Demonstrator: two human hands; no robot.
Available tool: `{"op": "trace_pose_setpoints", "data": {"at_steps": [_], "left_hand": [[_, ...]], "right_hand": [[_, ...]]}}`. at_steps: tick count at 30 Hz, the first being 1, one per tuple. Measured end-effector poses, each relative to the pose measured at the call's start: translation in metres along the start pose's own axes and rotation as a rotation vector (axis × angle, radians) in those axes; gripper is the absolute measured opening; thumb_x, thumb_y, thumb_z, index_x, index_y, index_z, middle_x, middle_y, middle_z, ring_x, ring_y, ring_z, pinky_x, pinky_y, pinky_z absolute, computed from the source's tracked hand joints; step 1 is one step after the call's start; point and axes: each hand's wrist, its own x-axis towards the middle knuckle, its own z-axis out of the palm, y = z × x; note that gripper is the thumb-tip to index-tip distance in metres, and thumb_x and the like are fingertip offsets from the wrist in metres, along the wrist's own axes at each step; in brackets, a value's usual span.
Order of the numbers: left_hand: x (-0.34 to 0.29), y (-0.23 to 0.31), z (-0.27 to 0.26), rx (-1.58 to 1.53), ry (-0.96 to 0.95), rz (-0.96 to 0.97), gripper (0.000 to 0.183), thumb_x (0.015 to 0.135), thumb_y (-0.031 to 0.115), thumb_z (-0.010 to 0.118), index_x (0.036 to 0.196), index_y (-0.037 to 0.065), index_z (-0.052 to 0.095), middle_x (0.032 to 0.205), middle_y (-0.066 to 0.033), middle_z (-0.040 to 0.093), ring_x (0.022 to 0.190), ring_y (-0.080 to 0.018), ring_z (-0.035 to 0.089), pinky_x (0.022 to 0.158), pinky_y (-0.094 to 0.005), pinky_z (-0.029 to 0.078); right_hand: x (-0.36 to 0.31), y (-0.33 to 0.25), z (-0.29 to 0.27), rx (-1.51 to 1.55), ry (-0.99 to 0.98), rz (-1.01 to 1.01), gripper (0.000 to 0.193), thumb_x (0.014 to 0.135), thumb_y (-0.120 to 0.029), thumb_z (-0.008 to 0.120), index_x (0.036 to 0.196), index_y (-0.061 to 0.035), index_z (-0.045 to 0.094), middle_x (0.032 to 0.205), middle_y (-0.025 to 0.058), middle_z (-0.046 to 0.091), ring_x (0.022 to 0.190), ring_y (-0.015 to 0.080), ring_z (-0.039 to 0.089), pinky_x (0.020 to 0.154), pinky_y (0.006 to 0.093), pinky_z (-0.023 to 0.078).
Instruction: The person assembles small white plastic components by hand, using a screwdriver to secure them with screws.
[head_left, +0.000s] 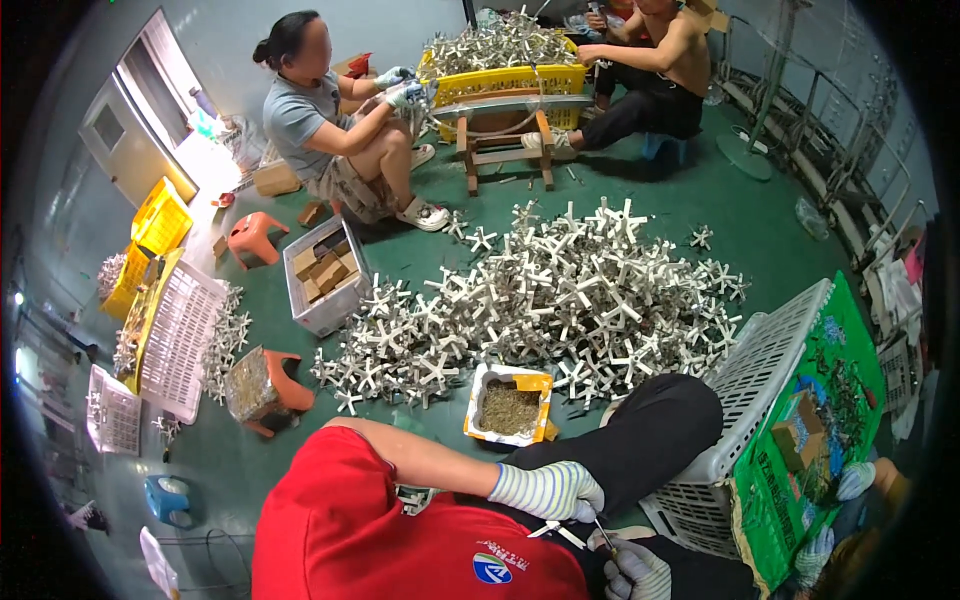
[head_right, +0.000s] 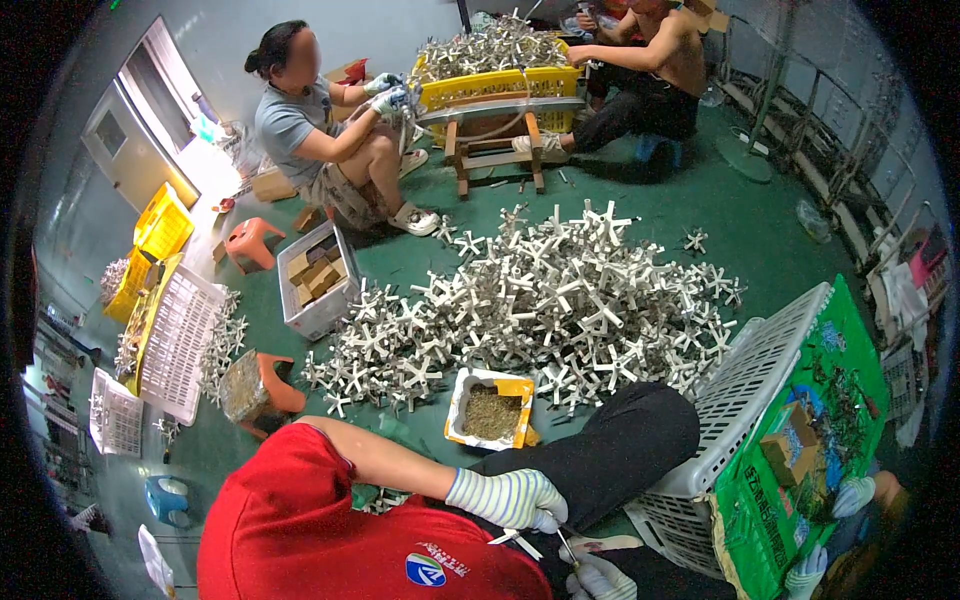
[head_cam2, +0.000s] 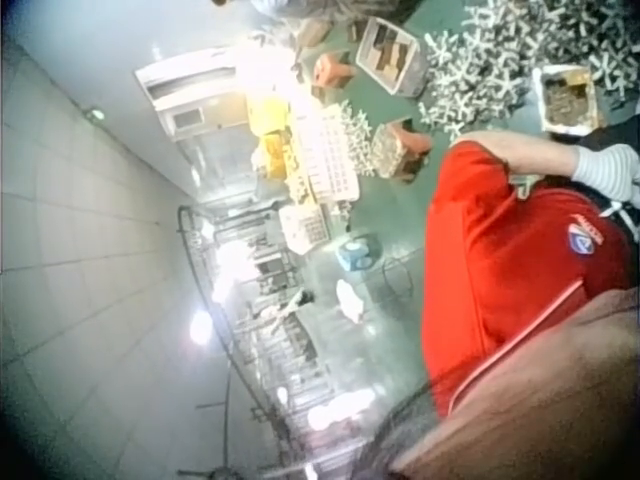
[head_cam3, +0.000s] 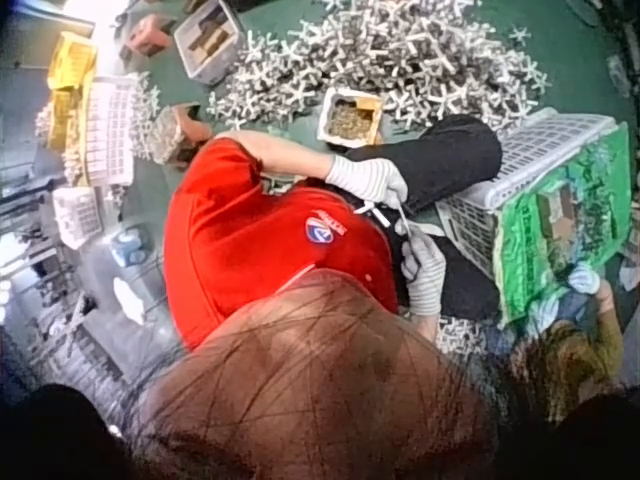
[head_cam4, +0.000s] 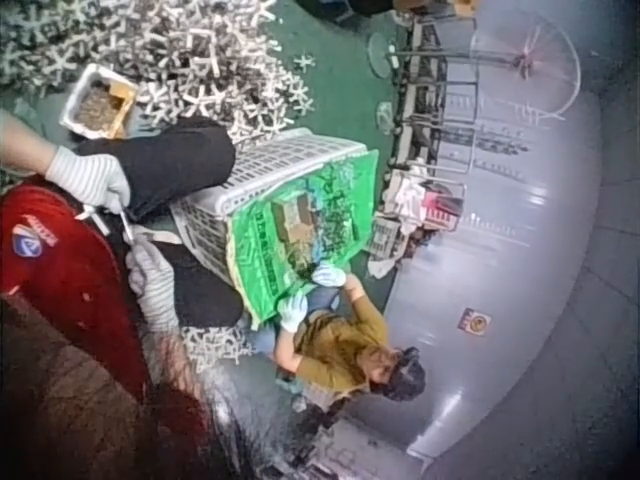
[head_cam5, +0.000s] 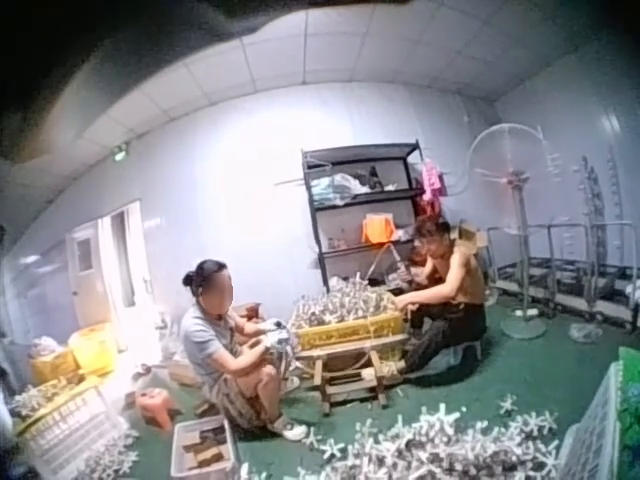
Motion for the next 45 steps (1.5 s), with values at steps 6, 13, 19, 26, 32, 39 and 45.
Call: {"op": "trace_pose_setpoints", "data": {"at_steps": [6, 13, 19, 26, 32, 39, 45], "left_hand": [[0.001, -0.011, 0.005, -0.097, 0.035, 0.104, 0.027, 0.092, 0.021, 0.073, 0.111, 0.002, 0.074, 0.092, -0.0134, 0.076, 0.085, -0.0228, 0.073, 0.078, -0.0358, 0.056], [-0.002, 0.000, -0.002, -0.093, -0.003, 0.052, 0.027, 0.092, 0.022, 0.074, 0.111, 0.003, 0.075, 0.094, -0.0130, 0.077, 0.086, -0.0221, 0.074, 0.079, -0.0349, 0.057], [0.001, -0.010, 0.001, -0.079, 0.038, 0.113, 0.026, 0.091, 0.021, 0.075, 0.110, 0.003, 0.075, 0.091, -0.0132, 0.077, 0.082, -0.0235, 0.074, 0.075, -0.0356, 0.057], [0.003, -0.015, 0.001, -0.018, 0.069, 0.107, 0.025, 0.092, 0.020, 0.074, 0.109, 0.002, 0.075, 0.090, -0.0139, 0.076, 0.083, -0.0244, 0.074, 0.076, -0.0357, 0.057], [0.000, -0.015, 0.002, -0.063, 0.046, 0.122, 0.028, 0.094, 0.022, 0.073, 0.114, 0.002, 0.074, 0.096, -0.0137, 0.077, 0.088, -0.0233, 0.074, 0.079, -0.0346, 0.057], [0.003, -0.017, 0.002, -0.134, -0.019, 0.037, 0.030, 0.096, 0.024, 0.072, 0.116, 0.002, 0.073, 0.097, -0.0133, 0.077, 0.090, -0.0221, 0.074, 0.080, -0.0337, 0.056], [0.006, -0.012, 0.000, -0.119, -0.016, 0.057, 0.028, 0.095, 0.023, 0.072, 0.113, 0.002, 0.074, 0.092, -0.0135, 0.076, 0.085, -0.0218, 0.074, 0.077, -0.0338, 0.057]], "right_hand": [[0.002, 0.020, 0.002, -0.594, 0.138, -0.821, 0.033, 0.099, -0.015, 0.065, 0.129, -0.0004, 0.066, 0.090, 0.0090, 0.071, 0.071, 0.0188, 0.065, 0.067, 0.0311, 0.055], [-0.001, 0.037, -0.014, -1.172, 0.283, -0.939, 0.038, 0.092, -0.014, 0.074, 0.129, -0.0095, 0.069, 0.104, 0.0150, 0.072, 0.089, 0.0319, 0.070, 0.079, 0.0387, 0.057], [0.004, 0.041, -0.007, -1.310, 0.292, -0.895, 0.034, 0.096, -0.018, 0.071, 0.129, -0.0086, 0.070, 0.088, 0.0095, 0.072, 0.068, 0.0233, 0.065, 0.062, 0.0362, 0.052], [0.015, 0.027, -0.004, -0.465, 0.087, -0.525, 0.035, 0.102, -0.023, 0.063, 0.128, -0.0007, 0.068, 0.070, -0.0054, 0.052, 0.057, 0.0057, 0.047, 0.049, 0.0256, 0.038], [-0.001, 0.016, 0.003, -0.149, 0.051, -0.149, 0.035, 0.101, -0.020, 0.066, 0.129, 0.0006, 0.067, 0.076, -0.0052, 0.056, 0.053, 0.0010, 0.038, 0.048, 0.0164, 0.028], [-0.011, 0.031, -0.004, -0.878, 0.195, -0.800, 0.038, 0.094, -0.008, 0.067, 0.132, -0.0092, 0.068, 0.101, 0.0097, 0.072, 0.090, 0.0263, 0.070, 0.078, 0.0366, 0.056], [-0.009, 0.028, -0.002, -1.395, 0.294, -0.657, 0.029, 0.097, -0.014, 0.064, 0.125, -0.0075, 0.070, 0.097, 0.0143, 0.073, 0.083, 0.0270, 0.071, 0.074, 0.0361, 0.056]]}}
